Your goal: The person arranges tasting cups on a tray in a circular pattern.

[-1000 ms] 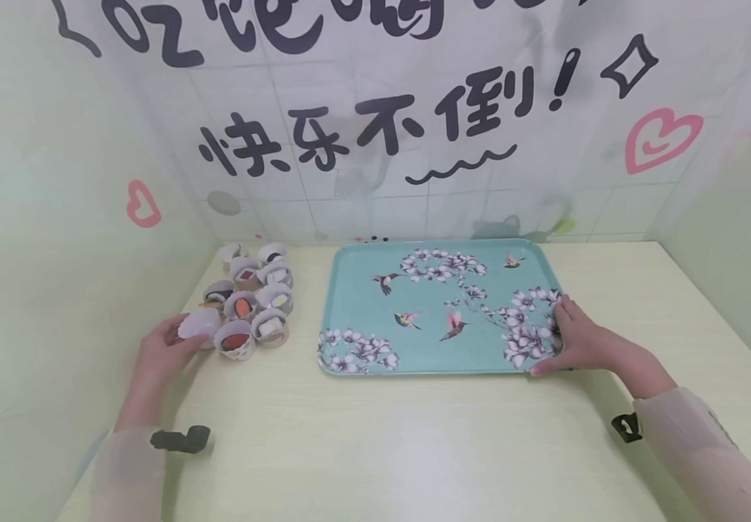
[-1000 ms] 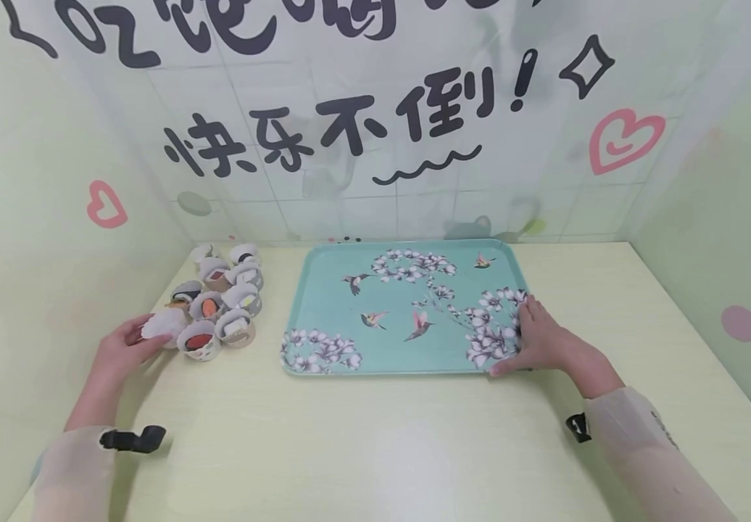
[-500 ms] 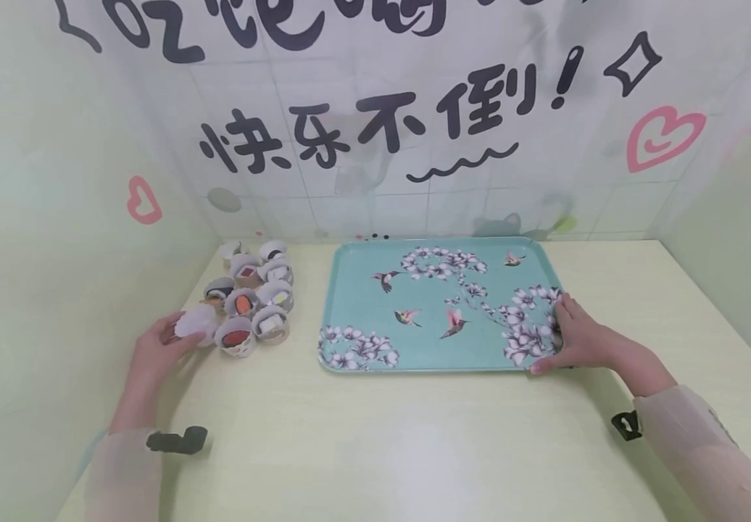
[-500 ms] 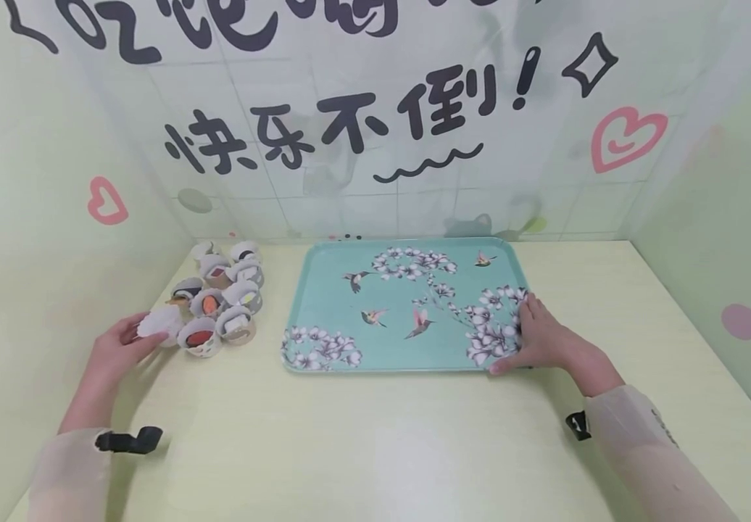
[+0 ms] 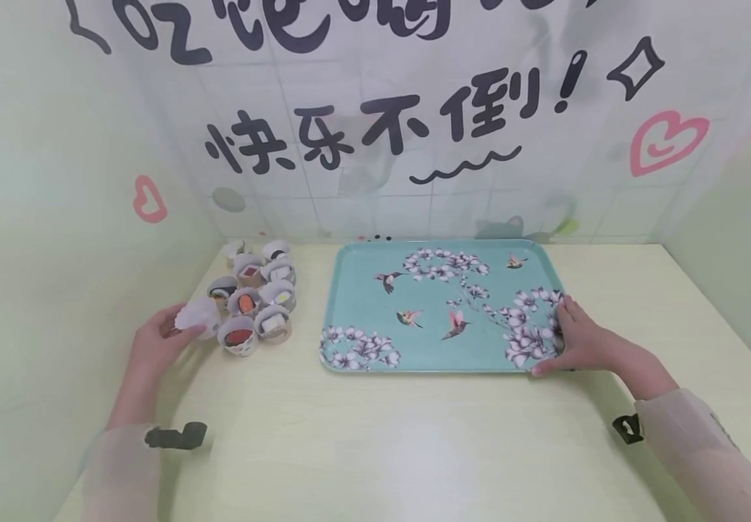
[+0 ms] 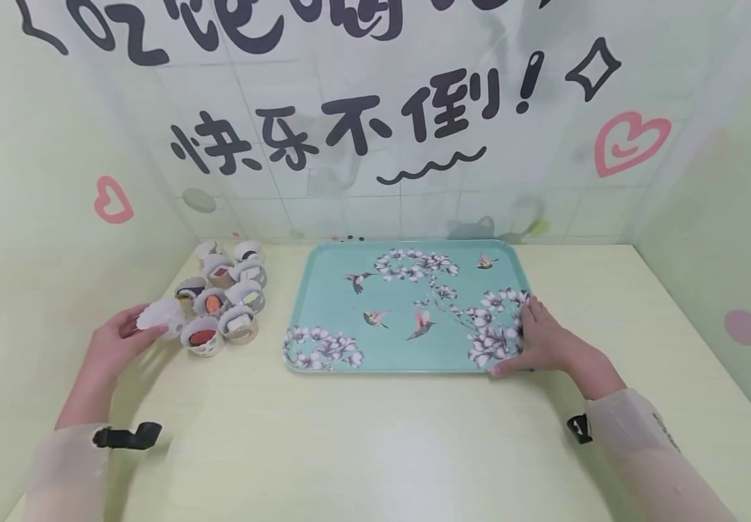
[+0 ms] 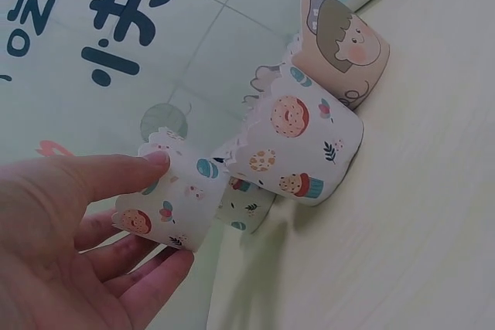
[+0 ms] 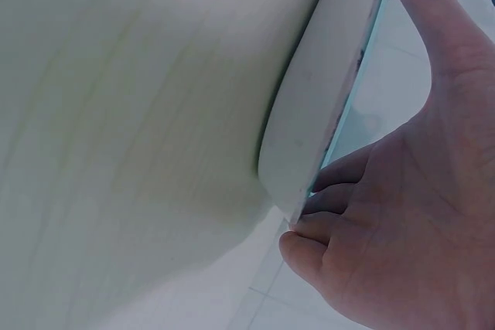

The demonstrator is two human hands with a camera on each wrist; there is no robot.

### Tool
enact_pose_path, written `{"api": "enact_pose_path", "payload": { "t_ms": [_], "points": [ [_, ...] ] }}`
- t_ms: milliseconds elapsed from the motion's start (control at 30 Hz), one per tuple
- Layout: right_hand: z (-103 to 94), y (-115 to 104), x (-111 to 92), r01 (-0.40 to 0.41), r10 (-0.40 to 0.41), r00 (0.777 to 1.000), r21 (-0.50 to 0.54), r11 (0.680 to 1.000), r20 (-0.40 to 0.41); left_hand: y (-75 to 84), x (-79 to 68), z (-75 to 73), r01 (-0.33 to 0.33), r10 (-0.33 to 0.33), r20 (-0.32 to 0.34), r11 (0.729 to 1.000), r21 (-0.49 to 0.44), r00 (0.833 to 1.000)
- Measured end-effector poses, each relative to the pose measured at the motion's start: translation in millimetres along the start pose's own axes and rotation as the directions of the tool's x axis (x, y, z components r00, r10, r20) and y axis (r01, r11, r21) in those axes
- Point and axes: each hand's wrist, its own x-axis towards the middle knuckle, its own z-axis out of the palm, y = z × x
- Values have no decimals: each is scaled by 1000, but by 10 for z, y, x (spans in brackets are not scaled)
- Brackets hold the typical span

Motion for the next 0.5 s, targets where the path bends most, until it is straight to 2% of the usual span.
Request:
{"api": "enact_pose_path", "payload": {
  "t_ms": [267,500],
  "points": [
    [18,14,0,15,-15,1000,-1,1000,-14,81,-2,-27,-40,40,-37,999,4,999],
    [11,1,-13,15,-15,1000,1,1000,-19,156,-2,-33,-37,37,-27,999,-17,999]
  ]
}}
